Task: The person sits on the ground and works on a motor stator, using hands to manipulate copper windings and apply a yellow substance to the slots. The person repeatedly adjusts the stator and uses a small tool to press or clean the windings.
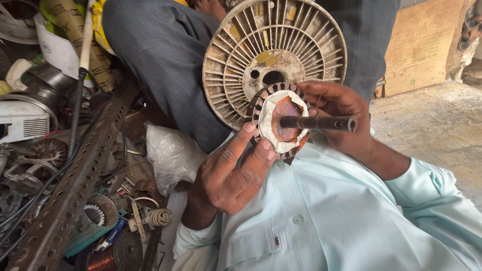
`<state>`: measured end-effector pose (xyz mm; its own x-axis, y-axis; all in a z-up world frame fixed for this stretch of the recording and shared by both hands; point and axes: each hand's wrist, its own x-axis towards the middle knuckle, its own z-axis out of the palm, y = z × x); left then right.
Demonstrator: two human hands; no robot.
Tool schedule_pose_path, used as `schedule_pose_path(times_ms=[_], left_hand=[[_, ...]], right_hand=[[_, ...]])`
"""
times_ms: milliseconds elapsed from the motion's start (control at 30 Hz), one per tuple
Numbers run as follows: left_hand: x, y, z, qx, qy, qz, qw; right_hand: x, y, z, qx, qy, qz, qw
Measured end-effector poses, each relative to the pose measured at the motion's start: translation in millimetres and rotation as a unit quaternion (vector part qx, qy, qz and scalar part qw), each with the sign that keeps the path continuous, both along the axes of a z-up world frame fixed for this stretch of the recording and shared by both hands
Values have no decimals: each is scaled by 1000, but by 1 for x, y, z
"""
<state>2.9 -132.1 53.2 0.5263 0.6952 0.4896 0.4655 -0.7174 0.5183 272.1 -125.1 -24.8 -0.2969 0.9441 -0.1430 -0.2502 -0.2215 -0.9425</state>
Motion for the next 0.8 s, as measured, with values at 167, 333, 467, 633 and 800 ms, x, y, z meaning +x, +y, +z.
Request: schedule_pose_path(times_ms=[167, 333, 467, 633, 800], left_hand=[[3, 2, 1, -3, 7, -14, 1000], [5, 0, -1, -5, -6, -19, 1000], [5, -2, -10, 12, -9, 9, 1000], [2, 3, -16, 20, -15, 24, 999], [-1, 3, -21, -36, -41, 36, 998]], right_hand=[[11, 0, 2, -107, 93, -19, 990], [17, 8, -7, -70, 182, -27, 980], [25, 10, 1, -39, 169, -17, 985], [26, 16, 5, -31, 106, -16, 994], [27, 18, 6, -29, 76, -12, 997]])
